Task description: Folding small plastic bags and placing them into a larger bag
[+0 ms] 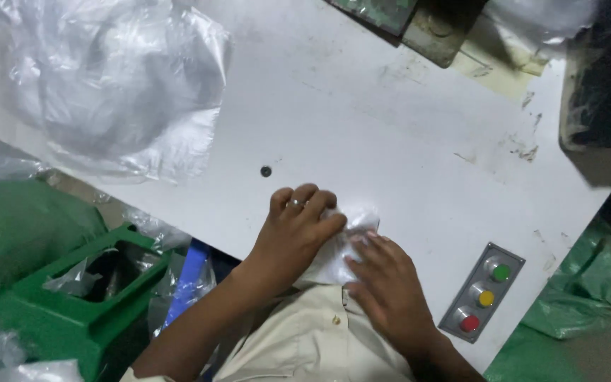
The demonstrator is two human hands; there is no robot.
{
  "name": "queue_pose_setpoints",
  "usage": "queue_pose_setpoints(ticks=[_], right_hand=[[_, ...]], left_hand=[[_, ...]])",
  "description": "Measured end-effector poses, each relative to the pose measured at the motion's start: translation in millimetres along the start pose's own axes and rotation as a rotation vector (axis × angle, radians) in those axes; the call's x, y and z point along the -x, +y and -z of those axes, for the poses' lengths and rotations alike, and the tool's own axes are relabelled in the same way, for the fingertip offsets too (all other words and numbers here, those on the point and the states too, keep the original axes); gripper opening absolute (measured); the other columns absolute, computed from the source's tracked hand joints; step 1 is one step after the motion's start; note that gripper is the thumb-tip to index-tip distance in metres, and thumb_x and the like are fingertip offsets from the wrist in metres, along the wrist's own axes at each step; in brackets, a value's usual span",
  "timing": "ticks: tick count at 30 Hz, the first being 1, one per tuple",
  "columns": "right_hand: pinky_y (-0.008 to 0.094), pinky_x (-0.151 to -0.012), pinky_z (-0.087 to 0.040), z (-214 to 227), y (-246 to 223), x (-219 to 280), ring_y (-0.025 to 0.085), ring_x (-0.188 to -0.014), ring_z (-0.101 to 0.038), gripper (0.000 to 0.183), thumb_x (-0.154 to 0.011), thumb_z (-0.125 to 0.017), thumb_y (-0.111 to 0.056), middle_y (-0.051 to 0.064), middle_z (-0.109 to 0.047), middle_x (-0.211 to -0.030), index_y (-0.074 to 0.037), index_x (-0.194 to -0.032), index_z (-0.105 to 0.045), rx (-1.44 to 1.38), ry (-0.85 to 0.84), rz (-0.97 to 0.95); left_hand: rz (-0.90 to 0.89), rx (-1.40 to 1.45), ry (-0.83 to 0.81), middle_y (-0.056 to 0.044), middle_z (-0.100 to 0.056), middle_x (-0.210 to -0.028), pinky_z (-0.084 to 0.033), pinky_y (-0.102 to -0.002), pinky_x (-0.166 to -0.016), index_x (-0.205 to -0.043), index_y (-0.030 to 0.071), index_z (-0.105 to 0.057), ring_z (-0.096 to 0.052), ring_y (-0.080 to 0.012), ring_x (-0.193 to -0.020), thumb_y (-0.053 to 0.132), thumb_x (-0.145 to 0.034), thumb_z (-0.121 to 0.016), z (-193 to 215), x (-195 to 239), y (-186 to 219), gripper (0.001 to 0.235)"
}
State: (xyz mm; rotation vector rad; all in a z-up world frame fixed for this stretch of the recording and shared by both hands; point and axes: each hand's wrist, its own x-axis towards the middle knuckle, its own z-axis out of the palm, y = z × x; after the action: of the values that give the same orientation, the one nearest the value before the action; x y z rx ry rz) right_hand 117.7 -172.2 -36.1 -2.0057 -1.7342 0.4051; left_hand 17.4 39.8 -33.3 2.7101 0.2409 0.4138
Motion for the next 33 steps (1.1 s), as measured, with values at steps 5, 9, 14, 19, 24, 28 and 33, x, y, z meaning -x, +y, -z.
queue_pose_setpoints(ticks=[5,9,14,19,24,28,33], right_hand=[[0.037,-0.097,-0.034,4,8,0,0.026,-0.11,-0.047,0.036,-0.099,-0.061,-0.031,-0.004,-0.072,-0.109,-0.015,-0.131,-0.066,-0.017,0.101,-0.341],[0.04,-0.099,-0.037,12,4,-5,0.028,-0.113,-0.044,0.023,-0.096,-0.066,-0.027,0.002,-0.063,-0.111,-0.015,-0.112,-0.076,-0.041,0.123,-0.305],[0.039,-0.087,-0.042,15,1,-14,0.025,-0.094,-0.052,0.035,-0.097,-0.065,-0.03,0.001,-0.068,-0.095,-0.014,-0.128,-0.066,-0.104,0.058,-0.396],[0.034,-0.087,-0.057,55,3,-29,0.02,-0.093,-0.069,0.051,-0.085,-0.075,-0.015,0.008,-0.073,-0.098,-0.01,-0.135,-0.064,-0.58,0.098,-0.808],[0.03,-0.088,-0.06,120,89,-9,0.023,-0.101,-0.067,0.031,-0.1,-0.072,-0.002,0.018,-0.068,-0.115,0.005,-0.128,-0.06,-0.405,0.686,-0.683],[0.034,-0.073,-0.053,178,207,4,0.02,-0.094,-0.063,0.022,-0.122,-0.06,-0.024,0.012,-0.065,-0.116,-0.006,-0.134,-0.062,-0.024,1.023,-0.651],[0.05,-0.06,-0.026,208,284,23,0.021,-0.067,-0.037,0.061,-0.144,-0.062,-0.046,0.005,-0.038,-0.076,-0.014,-0.093,-0.051,-0.043,0.51,-0.879]], left_hand=[[-0.135,-0.084,-0.161,0.0,-0.058,-0.092,-0.036,-0.038,-0.095,-0.107,0.021,-0.057,-0.059,-0.0233,-0.099,0.035,-0.107,-0.055,11,7,12,0.014],[-0.102,0.036,-0.193,-0.006,-0.058,-0.116,-0.03,-0.04,-0.098,-0.107,0.018,-0.059,-0.054,-0.0263,-0.111,0.003,-0.08,-0.067,-2,27,11,0.032],[0.081,-0.02,-0.121,-0.009,-0.057,-0.097,-0.038,-0.043,-0.086,-0.104,0.013,-0.06,-0.051,-0.0294,-0.09,0.019,-0.1,-0.059,-10,27,24,0.007],[0.439,0.599,-0.277,-0.002,-0.068,-0.097,-0.043,-0.037,-0.075,-0.094,0.015,-0.072,-0.059,-0.0195,-0.086,0.024,-0.09,-0.074,33,8,21,0.01],[0.417,0.853,0.106,-0.002,-0.078,-0.087,-0.054,-0.029,-0.073,-0.091,0.012,-0.076,-0.073,-0.0153,-0.081,0.013,-0.085,-0.08,64,8,25,0.007],[-0.067,0.372,0.501,-0.009,-0.077,-0.1,-0.053,-0.034,-0.081,-0.095,0.007,-0.07,-0.071,-0.0208,-0.091,0.006,-0.087,-0.075,67,12,23,0.01],[-0.254,0.112,0.448,-0.014,-0.075,-0.11,-0.054,-0.044,-0.084,-0.104,0.002,-0.072,-0.066,-0.0295,-0.105,0.008,-0.096,-0.075,49,16,22,0.011]])
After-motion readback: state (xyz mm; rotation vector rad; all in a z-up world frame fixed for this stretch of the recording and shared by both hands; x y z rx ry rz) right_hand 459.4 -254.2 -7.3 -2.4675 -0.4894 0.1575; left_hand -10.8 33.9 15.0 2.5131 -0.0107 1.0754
